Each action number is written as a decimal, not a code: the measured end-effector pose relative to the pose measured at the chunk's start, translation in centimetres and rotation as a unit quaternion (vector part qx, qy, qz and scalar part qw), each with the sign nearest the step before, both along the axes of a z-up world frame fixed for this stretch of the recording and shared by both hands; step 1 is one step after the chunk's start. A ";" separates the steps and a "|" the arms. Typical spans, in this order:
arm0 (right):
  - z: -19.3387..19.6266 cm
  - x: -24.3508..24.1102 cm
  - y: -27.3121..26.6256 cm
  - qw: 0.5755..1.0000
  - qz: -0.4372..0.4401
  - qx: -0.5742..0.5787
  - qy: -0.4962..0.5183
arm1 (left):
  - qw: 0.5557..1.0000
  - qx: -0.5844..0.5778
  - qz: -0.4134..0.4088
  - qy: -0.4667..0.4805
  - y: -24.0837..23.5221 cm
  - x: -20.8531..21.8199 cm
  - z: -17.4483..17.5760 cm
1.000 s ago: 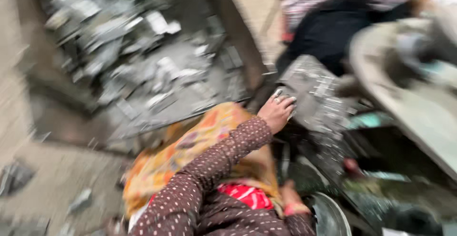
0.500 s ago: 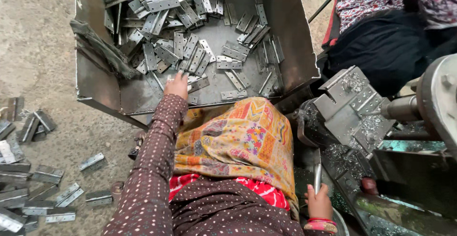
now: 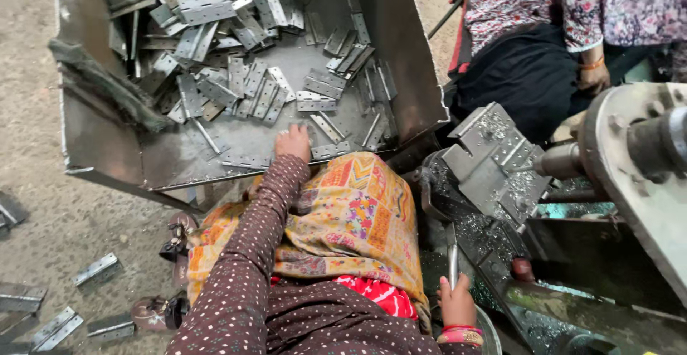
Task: The person picks up metal plates from a bin and places them one at a time into a machine jig. They use a lever by hand to activate the machine and then remove the plates, stacking them back into a bin.
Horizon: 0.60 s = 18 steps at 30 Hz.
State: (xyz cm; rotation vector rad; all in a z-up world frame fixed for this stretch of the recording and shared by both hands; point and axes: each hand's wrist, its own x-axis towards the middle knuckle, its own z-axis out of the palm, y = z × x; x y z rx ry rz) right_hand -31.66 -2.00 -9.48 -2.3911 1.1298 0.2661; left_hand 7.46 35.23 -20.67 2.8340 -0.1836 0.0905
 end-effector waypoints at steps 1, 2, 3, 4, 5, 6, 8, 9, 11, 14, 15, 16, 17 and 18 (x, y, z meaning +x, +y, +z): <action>0.0 0.0 0.0 1.000 -0.002 0.007 -0.007 | 0.999 0.001 0.000 -0.042 0.4 0.5 0.1; 0.1 -0.1 -0.1 1.000 -0.004 0.015 -0.015 | 0.997 0.007 -0.022 -0.073 0.8 1.2 0.2; 0.0 0.0 0.0 0.999 -0.005 0.023 -0.022 | 0.994 0.014 -0.043 -0.103 1.2 2.0 0.6; -0.1 0.0 0.0 0.999 -0.007 0.024 -0.028 | 0.989 0.021 -0.064 -0.134 1.7 2.8 1.0; -0.2 -0.1 0.0 0.999 -0.009 0.025 -0.034 | 0.996 0.022 -0.067 -0.054 2.0 3.5 1.6; -0.3 -0.1 0.0 0.999 -0.011 0.026 -0.040 | 0.997 0.024 -0.070 0.026 2.3 4.1 2.5; -0.7 -0.1 0.0 0.998 -0.016 0.034 -0.055 | 0.990 0.037 -0.065 0.122 2.6 4.5 4.6; -0.9 -0.4 -0.1 0.997 -0.019 0.037 -0.061 | 0.987 0.050 -0.057 0.142 3.5 4.4 5.8; -1.4 -0.6 -0.4 0.997 -0.015 0.046 -0.066 | 0.980 0.059 -0.062 0.182 4.9 4.0 8.5; -2.0 -0.7 -0.9 0.996 -0.003 0.049 -0.072 | 0.973 0.025 -0.117 0.196 6.2 3.4 9.0; -2.2 -0.8 -0.9 0.996 0.000 0.048 -0.074 | 0.975 -0.004 -0.149 0.166 6.4 3.2 8.4; -2.4 -0.9 -0.8 0.996 -0.003 0.052 -0.067 | 0.974 -0.033 -0.180 0.137 6.3 2.9 8.0; -2.6 -0.9 -0.9 0.996 -0.010 0.054 -0.063 | 0.975 -0.024 -0.181 0.127 6.0 2.6 8.1; -2.8 -0.8 -1.0 0.997 -0.018 0.056 -0.059 | 0.976 -0.014 -0.183 0.117 6.1 1.6 8.7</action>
